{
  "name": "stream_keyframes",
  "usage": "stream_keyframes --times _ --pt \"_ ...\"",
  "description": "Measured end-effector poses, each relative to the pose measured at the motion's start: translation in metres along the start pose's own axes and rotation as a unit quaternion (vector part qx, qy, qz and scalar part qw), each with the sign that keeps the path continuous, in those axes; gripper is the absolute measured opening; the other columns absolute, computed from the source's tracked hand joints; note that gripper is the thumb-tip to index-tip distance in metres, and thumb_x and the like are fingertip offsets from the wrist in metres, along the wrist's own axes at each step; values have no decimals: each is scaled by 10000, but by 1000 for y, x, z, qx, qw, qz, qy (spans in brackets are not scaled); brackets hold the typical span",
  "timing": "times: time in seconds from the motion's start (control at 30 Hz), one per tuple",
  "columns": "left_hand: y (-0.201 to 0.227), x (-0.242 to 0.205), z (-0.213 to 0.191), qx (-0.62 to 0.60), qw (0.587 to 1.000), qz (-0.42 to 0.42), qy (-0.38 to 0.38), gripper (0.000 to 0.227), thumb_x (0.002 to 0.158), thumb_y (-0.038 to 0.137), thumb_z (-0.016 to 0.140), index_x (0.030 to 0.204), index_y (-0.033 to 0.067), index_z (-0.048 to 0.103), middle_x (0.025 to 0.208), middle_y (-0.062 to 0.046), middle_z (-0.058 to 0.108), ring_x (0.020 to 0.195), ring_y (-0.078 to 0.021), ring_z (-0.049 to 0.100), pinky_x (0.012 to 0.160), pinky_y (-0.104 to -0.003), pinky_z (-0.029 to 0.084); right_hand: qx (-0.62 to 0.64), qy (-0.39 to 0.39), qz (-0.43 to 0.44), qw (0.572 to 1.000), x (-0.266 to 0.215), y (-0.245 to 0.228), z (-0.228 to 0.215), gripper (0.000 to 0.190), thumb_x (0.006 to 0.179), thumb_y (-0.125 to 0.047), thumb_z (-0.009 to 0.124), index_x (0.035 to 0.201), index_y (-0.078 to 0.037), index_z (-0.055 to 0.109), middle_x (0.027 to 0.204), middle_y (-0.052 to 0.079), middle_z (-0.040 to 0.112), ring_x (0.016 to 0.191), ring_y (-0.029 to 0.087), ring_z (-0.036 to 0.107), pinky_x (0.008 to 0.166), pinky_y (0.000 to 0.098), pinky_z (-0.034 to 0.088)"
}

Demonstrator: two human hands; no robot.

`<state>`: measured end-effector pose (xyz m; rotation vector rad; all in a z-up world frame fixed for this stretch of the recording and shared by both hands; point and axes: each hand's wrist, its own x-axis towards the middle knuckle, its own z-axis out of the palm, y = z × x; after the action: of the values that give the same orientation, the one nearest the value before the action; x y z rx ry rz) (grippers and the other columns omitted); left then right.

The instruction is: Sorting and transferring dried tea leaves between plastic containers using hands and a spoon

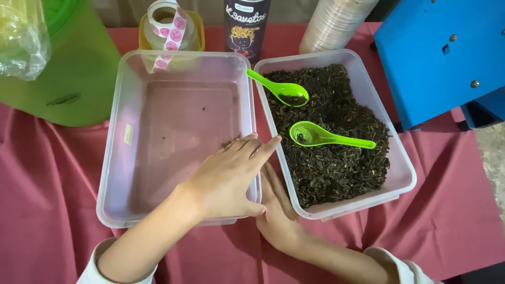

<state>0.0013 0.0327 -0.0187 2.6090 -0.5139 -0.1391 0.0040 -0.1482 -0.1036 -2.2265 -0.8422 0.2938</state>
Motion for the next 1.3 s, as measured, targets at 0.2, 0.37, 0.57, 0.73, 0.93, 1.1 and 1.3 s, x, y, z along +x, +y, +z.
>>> stream_keyframes --times 0.2,0.37,0.57,0.73,0.93,1.1,1.3 --pt "-1 1 -1 7 999 18 26 1328 618 505 962 1630 74 218 1374 -206 527 1337 -375 435 1106 -485 343 -228 34 -155 961 26 -15 -4 651 959 -252 500 1558 -45 350 1567 253 363 1509 389 246 1275 504 177" --pt "-3 2 0 28 998 20 43 1312 603 539 952 1616 71 261 1356 -202 550 1315 -363 468 1085 -481 366 -757 -29 276 591 104 143 169 1321 679 -602 727 1596 66 50 1336 98 366 1382 296 333 1266 396 134" --pt "-2 2 0 11 999 24 40 1259 614 483 928 1605 55 281 1328 -190 553 1290 -342 471 1070 -464 375 -489 19 -24 872 50 68 86 815 727 -211 600 1441 82 341 1279 201 484 1242 386 454 1150 462 318" --pt "-6 3 2 19 998 36 46 1256 607 476 940 1590 30 298 1317 -215 562 1275 -379 481 1055 -482 390 -235 51 -237 941 -8 -14 -11 584 757 49 514 1339 93 535 1240 270 564 1148 446 535 1073 506 440" --pt "-8 3 7 9 999 25 46 1216 619 466 908 1581 34 302 1366 -215 536 1309 -374 467 1085 -486 365 -260 -11 -207 943 -32 -8 -20 502 761 -15 522 1252 92 527 1304 295 515 1163 448 527 1057 490 426" --pt "-6 4 6 29 998 26 45 1251 618 499 921 1594 40 286 1333 -200 549 1298 -374 476 1063 -492 392 -108 9 -159 981 -1 -6 -13 635 911 -1 379 1528 100 271 1598 335 279 1537 451 227 1288 488 179" --pt "-4 4 0 8 1000 5 17 1229 648 468 904 1612 55 263 1347 -187 536 1304 -355 457 1065 -473 381 -186 9 -154 970 6 8 2 599 876 -95 434 1453 64 443 1569 306 379 1499 462 257 1281 496 135"
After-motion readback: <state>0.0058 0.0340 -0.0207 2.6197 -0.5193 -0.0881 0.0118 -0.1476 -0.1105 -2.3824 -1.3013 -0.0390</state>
